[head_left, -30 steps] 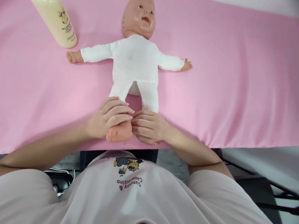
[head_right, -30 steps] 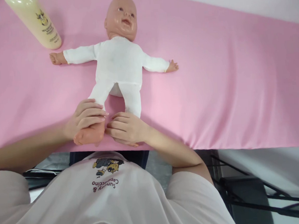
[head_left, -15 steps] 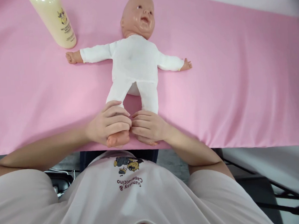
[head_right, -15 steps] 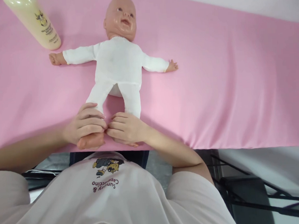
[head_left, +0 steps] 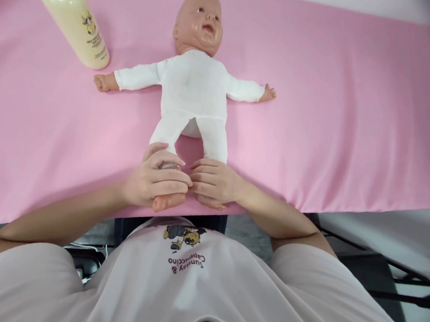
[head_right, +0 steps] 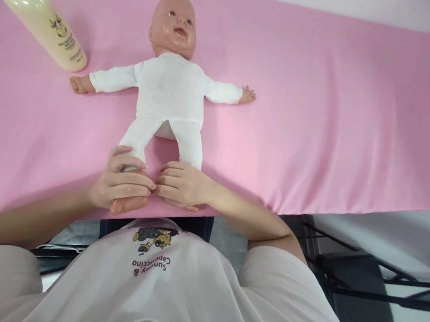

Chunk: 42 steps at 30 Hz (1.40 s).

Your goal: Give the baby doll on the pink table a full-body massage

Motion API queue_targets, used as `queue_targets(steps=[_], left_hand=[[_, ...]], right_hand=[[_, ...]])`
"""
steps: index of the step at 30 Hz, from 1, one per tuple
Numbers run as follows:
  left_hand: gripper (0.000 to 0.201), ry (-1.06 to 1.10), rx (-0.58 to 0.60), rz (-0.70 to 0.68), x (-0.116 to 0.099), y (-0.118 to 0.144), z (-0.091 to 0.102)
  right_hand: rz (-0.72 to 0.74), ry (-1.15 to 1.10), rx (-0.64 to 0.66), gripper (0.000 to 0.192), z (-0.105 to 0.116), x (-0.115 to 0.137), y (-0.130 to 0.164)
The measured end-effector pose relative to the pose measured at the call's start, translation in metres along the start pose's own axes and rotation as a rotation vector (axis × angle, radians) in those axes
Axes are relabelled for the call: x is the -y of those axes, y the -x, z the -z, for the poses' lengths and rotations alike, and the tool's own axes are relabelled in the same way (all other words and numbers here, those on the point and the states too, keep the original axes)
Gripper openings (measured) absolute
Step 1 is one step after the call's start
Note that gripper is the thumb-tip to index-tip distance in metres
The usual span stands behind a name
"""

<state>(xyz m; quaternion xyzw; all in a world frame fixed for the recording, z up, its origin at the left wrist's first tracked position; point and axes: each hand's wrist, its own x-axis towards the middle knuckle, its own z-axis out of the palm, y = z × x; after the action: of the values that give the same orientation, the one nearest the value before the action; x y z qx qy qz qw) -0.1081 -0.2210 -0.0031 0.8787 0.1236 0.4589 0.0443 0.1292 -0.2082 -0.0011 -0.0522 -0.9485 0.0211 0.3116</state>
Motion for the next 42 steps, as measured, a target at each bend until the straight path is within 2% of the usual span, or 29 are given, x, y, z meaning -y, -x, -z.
queue_targets(steps=[3, 8, 13, 17, 21, 23, 25, 27, 33, 37, 42], left_hand=[[0.007, 0.016, -0.030, 0.027, -0.002, -0.001, 0.000], [0.013, -0.005, -0.002, 0.008, 0.000, -0.005, 0.005], [0.041, 0.038, 0.037, 0.005, 0.001, -0.005, 0.010], [0.033, 0.135, 0.204, 0.104, -0.001, -0.002, 0.011], [0.022, 0.276, 0.192, 0.113, -0.003, -0.003, 0.009], [0.028, 0.307, 0.232, 0.139, -0.002, -0.004, 0.008], [0.039, 0.334, 0.314, 0.153, -0.001, -0.004, 0.008], [0.045, 0.344, 0.346, 0.112, -0.001, -0.005, 0.009], [0.031, 0.247, 0.316, 0.035, -0.014, -0.007, 0.003], [0.030, 0.204, 0.366, 0.001, -0.025, -0.004, -0.009], [0.040, 0.238, 0.530, -0.006, -0.030, 0.004, -0.018]], right_hand=[[0.010, -0.001, 0.044, 0.022, -0.002, -0.001, 0.003], [0.000, -0.003, 0.057, 0.019, -0.001, 0.000, 0.002], [-0.017, 0.014, 0.079, 0.018, 0.001, -0.002, 0.002], [-0.025, 0.040, 0.078, 0.018, 0.001, -0.003, 0.004], [-0.025, 0.022, 0.052, 0.018, 0.001, -0.004, 0.003], [-0.046, 0.011, 0.015, 0.018, 0.000, -0.004, 0.002], [-0.113, -0.004, -0.038, 0.019, -0.001, -0.004, 0.003], [-0.211, -0.029, -0.101, 0.020, -0.002, -0.004, 0.004], [-0.635, -0.085, -0.251, 0.021, 0.001, -0.004, 0.003], [-0.804, -0.115, -0.363, 0.042, -0.003, -0.010, 0.004], [-0.928, -0.164, -0.354, 0.066, -0.011, -0.024, 0.018]])
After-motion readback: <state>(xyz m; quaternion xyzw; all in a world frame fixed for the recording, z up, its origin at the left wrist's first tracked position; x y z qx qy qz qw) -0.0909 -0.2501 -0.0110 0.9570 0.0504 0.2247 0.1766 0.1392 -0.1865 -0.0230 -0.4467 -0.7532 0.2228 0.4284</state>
